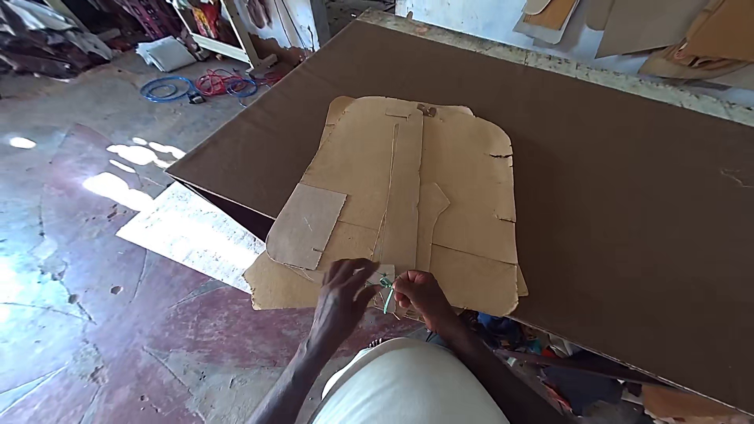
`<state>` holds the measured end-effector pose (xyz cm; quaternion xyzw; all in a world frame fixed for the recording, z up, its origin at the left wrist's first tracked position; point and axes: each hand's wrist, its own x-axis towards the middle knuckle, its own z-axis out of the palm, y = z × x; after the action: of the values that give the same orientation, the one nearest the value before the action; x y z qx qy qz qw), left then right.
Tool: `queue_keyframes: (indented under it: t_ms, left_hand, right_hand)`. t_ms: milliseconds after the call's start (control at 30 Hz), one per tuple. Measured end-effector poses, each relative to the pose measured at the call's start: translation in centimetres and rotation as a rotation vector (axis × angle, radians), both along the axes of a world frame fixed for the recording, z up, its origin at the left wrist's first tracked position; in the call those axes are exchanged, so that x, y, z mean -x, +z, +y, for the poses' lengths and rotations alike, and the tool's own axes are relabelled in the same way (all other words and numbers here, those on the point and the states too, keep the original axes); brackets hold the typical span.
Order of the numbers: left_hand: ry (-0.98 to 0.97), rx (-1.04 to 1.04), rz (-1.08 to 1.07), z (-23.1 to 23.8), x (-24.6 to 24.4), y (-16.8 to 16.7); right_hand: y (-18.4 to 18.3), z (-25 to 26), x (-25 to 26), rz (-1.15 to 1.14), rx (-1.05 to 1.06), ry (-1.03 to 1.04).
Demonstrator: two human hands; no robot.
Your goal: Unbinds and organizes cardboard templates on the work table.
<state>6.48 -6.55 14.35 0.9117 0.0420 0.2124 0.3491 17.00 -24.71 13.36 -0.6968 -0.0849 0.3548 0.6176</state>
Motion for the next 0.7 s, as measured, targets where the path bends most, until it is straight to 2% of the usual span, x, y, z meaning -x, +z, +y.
queue_keyframes:
  t_ms: [100,200,267,433,533,633,667,700]
  left_hand:
    - [-0.164,-0.119,0.055,0.3,-1.6,-1.3]
    - [-0.137,-0.016,0.036,0.1,-2.1,-1.9]
    - [-0.05,0.256,0.042,-0.8,-1.8,-2.1]
    - [0.196,1.267,0.094,-3.7,-2.1,-2.7]
    - [0.321,1.601,0.126,-4.4,-2.4,-2.8]
    - [0.279,1.62,0.15,-4.3,-1.8,-2.7]
    - [0.22,1.521,0.158,-4.0,-1.6,-2.7]
    - [0.143,1.332,0.166,-3.5,-1.4,-2.6]
  right_hand:
    - [0.2,0.4,0.2,0.009,-0.012,0.016]
    - [0.3,0.3,-0.3,0.035,-0.009,0.032]
    - [0.8,0.3,-0.4,0.051,0.003,0.049]
    - [1.2,0.9,-0.1,0.063,0.054,0.096]
    - [1.2,1.2,-0.1,0.08,0.085,0.119]
    - [1.3,1.3,0.1,0.098,0.078,0.124]
    - [1.3,1.3,0.1,0.098,0.064,0.116]
    - [1.3,1.2,0.1,0.093,0.047,0.107]
